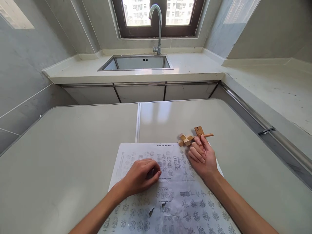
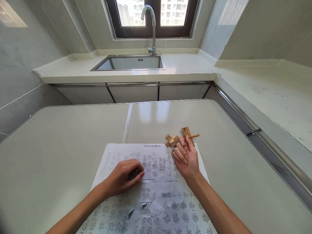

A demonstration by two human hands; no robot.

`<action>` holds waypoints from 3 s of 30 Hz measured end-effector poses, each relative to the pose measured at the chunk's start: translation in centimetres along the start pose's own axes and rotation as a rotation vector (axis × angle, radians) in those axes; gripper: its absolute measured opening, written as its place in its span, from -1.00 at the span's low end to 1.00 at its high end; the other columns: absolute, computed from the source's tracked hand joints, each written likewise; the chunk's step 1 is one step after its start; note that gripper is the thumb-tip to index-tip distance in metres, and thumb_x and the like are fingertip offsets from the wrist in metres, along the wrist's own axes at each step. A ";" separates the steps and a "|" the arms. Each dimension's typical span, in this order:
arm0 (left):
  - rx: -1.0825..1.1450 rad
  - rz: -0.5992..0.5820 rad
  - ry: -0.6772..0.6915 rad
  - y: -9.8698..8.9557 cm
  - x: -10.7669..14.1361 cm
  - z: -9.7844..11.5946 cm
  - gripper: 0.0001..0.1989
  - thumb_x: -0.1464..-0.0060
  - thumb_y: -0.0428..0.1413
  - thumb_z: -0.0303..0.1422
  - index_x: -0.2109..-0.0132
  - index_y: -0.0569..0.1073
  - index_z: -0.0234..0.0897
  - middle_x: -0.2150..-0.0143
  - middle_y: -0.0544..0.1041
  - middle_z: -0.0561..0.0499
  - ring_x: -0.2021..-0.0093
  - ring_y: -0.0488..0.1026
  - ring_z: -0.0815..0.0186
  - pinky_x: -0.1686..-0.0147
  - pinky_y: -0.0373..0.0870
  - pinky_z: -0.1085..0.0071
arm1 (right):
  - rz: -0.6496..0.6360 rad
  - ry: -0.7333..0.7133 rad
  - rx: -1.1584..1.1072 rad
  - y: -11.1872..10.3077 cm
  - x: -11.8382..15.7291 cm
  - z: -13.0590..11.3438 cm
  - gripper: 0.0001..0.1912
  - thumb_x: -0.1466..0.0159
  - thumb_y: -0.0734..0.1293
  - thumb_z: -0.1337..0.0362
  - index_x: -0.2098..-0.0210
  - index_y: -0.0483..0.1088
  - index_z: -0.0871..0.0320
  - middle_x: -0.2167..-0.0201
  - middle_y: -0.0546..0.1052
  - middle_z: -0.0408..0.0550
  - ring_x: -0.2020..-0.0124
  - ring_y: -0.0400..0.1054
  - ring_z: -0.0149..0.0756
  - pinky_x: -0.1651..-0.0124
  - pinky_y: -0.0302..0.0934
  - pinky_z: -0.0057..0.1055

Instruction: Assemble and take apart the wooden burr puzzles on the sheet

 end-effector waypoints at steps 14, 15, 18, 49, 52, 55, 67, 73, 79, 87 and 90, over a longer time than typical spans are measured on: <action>0.070 -0.009 -0.059 -0.4 0.0 0.2 -0.84 -0.37 0.08 -0.30 0.22 0.46 -0.22 0.35 0.52 0.06 0.39 0.37 0.36 0.34 0.31 0.42 | -0.217 -0.118 1.194 1.1 2.4 3.4 -0.44 -0.55 0.09 -0.08 0.50 0.23 0.08 0.72 0.13 -0.29 0.69 -0.02 -0.43 0.62 -0.12 -0.44; 0.106 -0.007 -0.090 -0.4 0.0 0.1 -0.83 -0.37 0.08 -0.27 0.20 0.46 -0.22 0.36 0.51 0.07 0.40 0.36 0.36 0.35 0.30 0.42 | -0.270 -0.135 1.259 1.2 2.6 3.6 -0.45 -0.54 0.12 -0.06 0.50 0.25 0.08 0.69 0.20 -0.24 0.65 0.06 -0.39 0.59 -0.04 -0.42; 0.260 0.048 -0.153 -0.6 0.1 -0.1 -0.77 -0.28 0.21 -0.17 0.06 0.45 -0.20 0.24 0.54 0.02 0.33 0.42 0.32 0.30 0.37 0.40 | -0.474 -0.260 1.401 2.2 3.2 4.1 -0.56 -0.51 0.21 0.05 0.46 0.34 0.09 0.47 0.47 -0.04 0.41 0.32 -0.23 0.37 0.15 -0.32; 0.687 0.206 -0.064 -1.2 0.4 0.9 -0.02 0.22 0.54 -0.32 -0.35 0.32 -0.09 -0.29 0.47 -0.20 -0.17 0.48 -0.01 -0.24 0.40 0.04 | -0.532 0.320 0.915 3.0 4.0 6.2 -0.49 -0.49 0.22 -0.09 0.48 0.23 0.08 0.76 0.25 -0.29 0.71 -0.03 -0.45 0.57 -0.08 -0.44; 0.735 0.186 -0.075 -0.9 0.3 0.7 0.03 0.23 0.56 -0.30 -0.37 0.29 -0.09 -0.30 0.47 -0.23 -0.21 0.47 -0.04 -0.23 0.42 0.03 | -0.502 0.363 0.845 2.6 4.1 6.7 -0.49 -0.48 0.24 -0.11 0.47 0.23 0.09 0.76 0.24 -0.31 0.74 -0.03 -0.48 0.61 -0.11 -0.46; 0.785 0.152 -0.056 -0.8 0.1 0.7 0.09 0.25 0.57 -0.32 -0.40 0.26 -0.06 -0.32 0.45 -0.23 -0.23 0.48 -0.06 -0.23 0.42 0.02 | -0.505 0.408 0.795 2.2 4.1 7.0 -0.51 -0.47 0.26 -0.11 0.43 0.26 0.10 0.74 0.24 -0.34 0.74 -0.03 -0.51 0.62 -0.10 -0.49; 0.799 0.278 -0.176 -0.6 0.2 -0.3 -0.42 -0.10 0.38 -0.04 -0.16 0.47 -0.21 -0.12 0.60 -0.18 -0.19 0.52 0.00 -0.25 0.37 0.10 | -0.419 0.427 0.577 1.9 3.6 6.8 -0.64 -0.46 0.33 -0.01 0.28 0.40 0.15 0.65 0.32 -0.30 0.72 -0.02 -0.54 0.63 -0.06 -0.54; 0.927 0.246 -0.178 -0.6 -0.1 -0.5 -0.42 -0.07 0.38 0.01 -0.10 0.49 -0.21 -0.14 0.62 -0.18 -0.20 0.53 -0.01 -0.23 0.39 0.11 | -0.412 0.473 0.575 1.7 3.8 7.0 -0.63 -0.45 0.34 -0.03 0.22 0.45 0.18 0.62 0.36 -0.28 0.71 -0.01 -0.55 0.62 -0.05 -0.54; 1.069 0.216 -0.182 -0.4 -0.2 -0.8 -0.39 0.02 0.46 -0.05 -0.11 0.53 -0.21 -0.19 0.60 -0.21 -0.22 0.52 -0.04 -0.24 0.40 0.07 | -0.435 0.479 0.574 2.0 3.9 7.0 -0.61 -0.44 0.35 -0.04 0.23 0.45 0.20 0.62 0.36 -0.26 0.70 -0.01 -0.55 0.61 -0.06 -0.53; 1.117 0.173 -0.240 -0.1 -0.2 -1.3 -0.33 0.08 0.49 -0.09 -0.15 0.57 -0.23 -0.25 0.57 -0.23 -0.29 0.47 -0.15 -0.28 0.36 -0.01 | -0.442 0.466 0.593 1.9 3.8 7.0 -0.62 -0.46 0.34 -0.03 0.22 0.46 0.21 0.61 0.34 -0.27 0.68 -0.01 -0.55 0.59 -0.07 -0.52; 1.119 0.161 -0.235 -0.2 -0.3 -1.2 -0.33 0.08 0.49 -0.10 -0.15 0.57 -0.24 -0.24 0.58 -0.24 -0.29 0.47 -0.17 -0.29 0.35 -0.02 | -0.439 0.472 0.583 1.9 3.8 7.0 -0.62 -0.45 0.35 -0.02 0.22 0.46 0.21 0.61 0.34 -0.27 0.68 -0.02 -0.56 0.59 -0.09 -0.51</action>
Point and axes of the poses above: each hand's wrist, its own x-axis away from the middle knuckle, its own y-axis out of the palm, z = x × y, the point moved 4 cm from there along -x, towards the middle knuckle
